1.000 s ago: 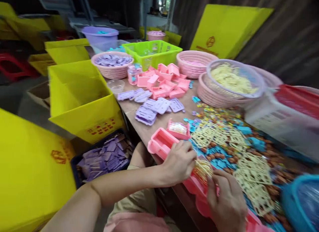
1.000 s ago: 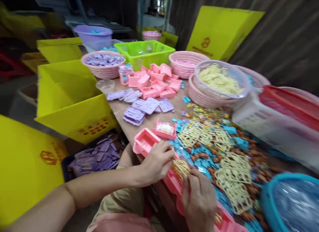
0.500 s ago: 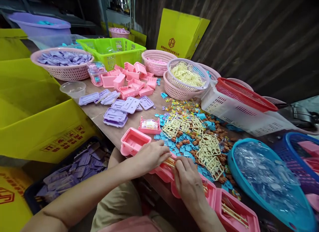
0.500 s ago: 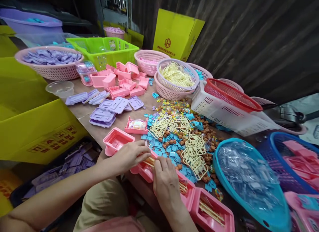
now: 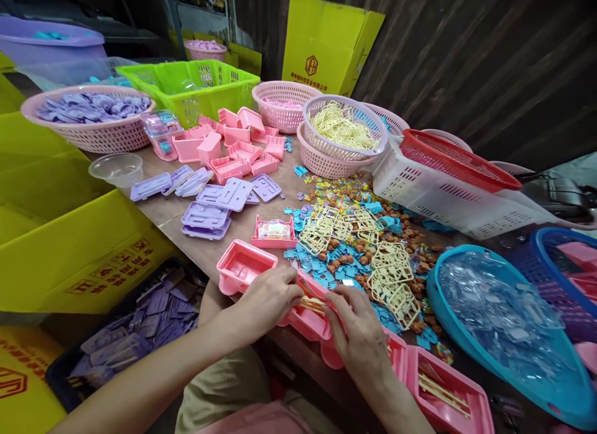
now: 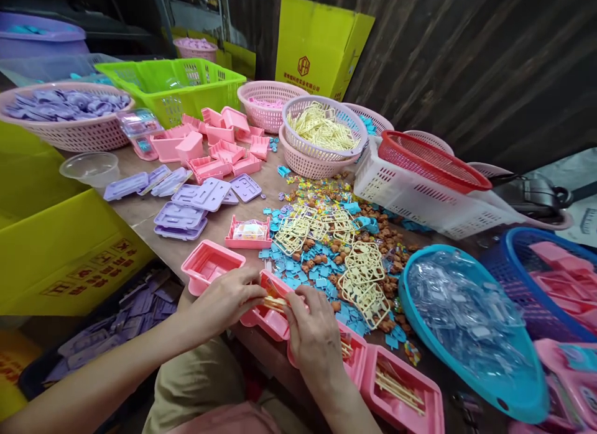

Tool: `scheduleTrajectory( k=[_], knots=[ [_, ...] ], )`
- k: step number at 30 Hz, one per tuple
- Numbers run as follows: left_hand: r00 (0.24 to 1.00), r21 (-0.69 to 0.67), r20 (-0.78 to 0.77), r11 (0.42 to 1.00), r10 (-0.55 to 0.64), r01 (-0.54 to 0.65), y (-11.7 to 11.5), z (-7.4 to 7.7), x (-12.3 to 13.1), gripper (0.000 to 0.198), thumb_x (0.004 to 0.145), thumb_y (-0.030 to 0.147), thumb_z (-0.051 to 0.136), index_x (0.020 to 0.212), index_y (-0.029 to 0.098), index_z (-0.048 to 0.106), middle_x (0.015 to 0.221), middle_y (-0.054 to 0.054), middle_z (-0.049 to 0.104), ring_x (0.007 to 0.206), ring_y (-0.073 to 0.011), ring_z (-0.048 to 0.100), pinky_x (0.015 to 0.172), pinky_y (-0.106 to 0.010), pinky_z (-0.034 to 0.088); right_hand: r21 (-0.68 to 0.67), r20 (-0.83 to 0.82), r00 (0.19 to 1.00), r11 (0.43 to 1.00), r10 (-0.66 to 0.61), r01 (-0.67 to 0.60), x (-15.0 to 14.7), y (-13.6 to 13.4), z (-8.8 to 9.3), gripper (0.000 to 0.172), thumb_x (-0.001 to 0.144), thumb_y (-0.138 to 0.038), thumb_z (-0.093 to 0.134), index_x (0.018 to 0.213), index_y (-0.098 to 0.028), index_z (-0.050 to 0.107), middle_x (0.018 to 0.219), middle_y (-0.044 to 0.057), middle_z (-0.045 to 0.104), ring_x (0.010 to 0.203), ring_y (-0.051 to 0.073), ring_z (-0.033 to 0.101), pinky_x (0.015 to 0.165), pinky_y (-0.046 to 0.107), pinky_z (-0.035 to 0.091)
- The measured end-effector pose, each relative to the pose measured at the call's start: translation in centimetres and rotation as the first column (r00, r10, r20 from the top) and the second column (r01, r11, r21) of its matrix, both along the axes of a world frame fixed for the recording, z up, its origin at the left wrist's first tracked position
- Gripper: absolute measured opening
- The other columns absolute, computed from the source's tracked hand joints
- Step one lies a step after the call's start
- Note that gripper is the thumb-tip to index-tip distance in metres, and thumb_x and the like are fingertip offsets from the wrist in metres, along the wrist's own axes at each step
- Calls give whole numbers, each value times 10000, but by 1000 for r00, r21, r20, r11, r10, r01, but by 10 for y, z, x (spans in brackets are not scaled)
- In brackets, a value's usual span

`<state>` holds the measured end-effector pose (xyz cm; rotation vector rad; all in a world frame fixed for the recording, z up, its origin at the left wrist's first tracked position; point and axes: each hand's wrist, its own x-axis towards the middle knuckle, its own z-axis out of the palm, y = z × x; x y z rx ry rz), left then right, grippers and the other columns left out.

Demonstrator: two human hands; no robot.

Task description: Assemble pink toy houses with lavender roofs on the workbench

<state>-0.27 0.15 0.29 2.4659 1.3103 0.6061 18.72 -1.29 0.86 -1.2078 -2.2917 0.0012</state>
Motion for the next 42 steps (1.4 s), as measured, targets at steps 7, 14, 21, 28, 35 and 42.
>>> scheduleTrajectory(
  k=[7, 14, 21, 28, 35, 42],
  knots=[
    [998, 182, -66, 983, -21, 33, 3, 5, 1, 151, 879, 161, 480, 836, 167, 625, 766, -24, 574, 714, -149, 509, 624, -261, 380, 44, 147, 989, 999, -3, -3, 4, 0, 7, 210, 877, -140, 441, 800, -167, 634, 960, 105, 601, 879, 220, 502, 754, 357, 442],
    [997, 58, 10, 996, -71, 70, 0, 1, -7, 204, 888, 192, 465, 806, 186, 651, 752, -22, 578, 663, -129, 514, 573, -230, 391, -62, 151, 987, 997, 44, -35, 4, -1, 8, 225, 863, -110, 435, 765, -175, 627, 979, 101, 595, 896, 211, 505, 747, 345, 468],
    [1000, -49, -23, 999, -21, 20, 7, 3, 2, 167, 831, 165, 523, 779, 181, 681, 766, -39, 575, 704, -159, 520, 599, -262, 409, -143, 127, 991, 990, 30, -12, 4, 4, 8, 203, 861, -173, 457, 724, -175, 607, 1002, 105, 589, 909, 228, 502, 770, 379, 449],
    [997, -83, 3, 993, -82, 82, 5, 9, 7, 176, 825, 144, 537, 703, 178, 660, 759, -20, 570, 683, -136, 495, 590, -251, 368, -55, 203, 979, 998, 34, -24, 2, 13, 6, 205, 894, -155, 431, 924, -192, 631, 916, 79, 597, 829, 203, 480, 689, 314, 414],
    [999, -49, -11, 998, -45, 45, -4, 6, -1, 146, 831, 140, 545, 755, 181, 663, 760, -14, 659, 711, -167, 482, 637, -288, 363, 2, 447, 895, 1000, 4, -6, -9, 16, 9, 58, 799, -188, 615, 829, -220, 652, 890, 52, 624, 801, 208, 477, 632, 314, 338],
    [999, -127, -44, 992, -3, -3, -4, 9, -1, 157, 837, 177, 554, 748, 193, 682, 717, -28, 658, 725, -176, 488, 635, -290, 331, -130, 535, 842, 991, 70, 0, -16, 22, 9, 151, 831, -213, 575, 703, -208, 654, 933, 64, 629, 866, 211, 497, 673, 329, 339]
  ],
)
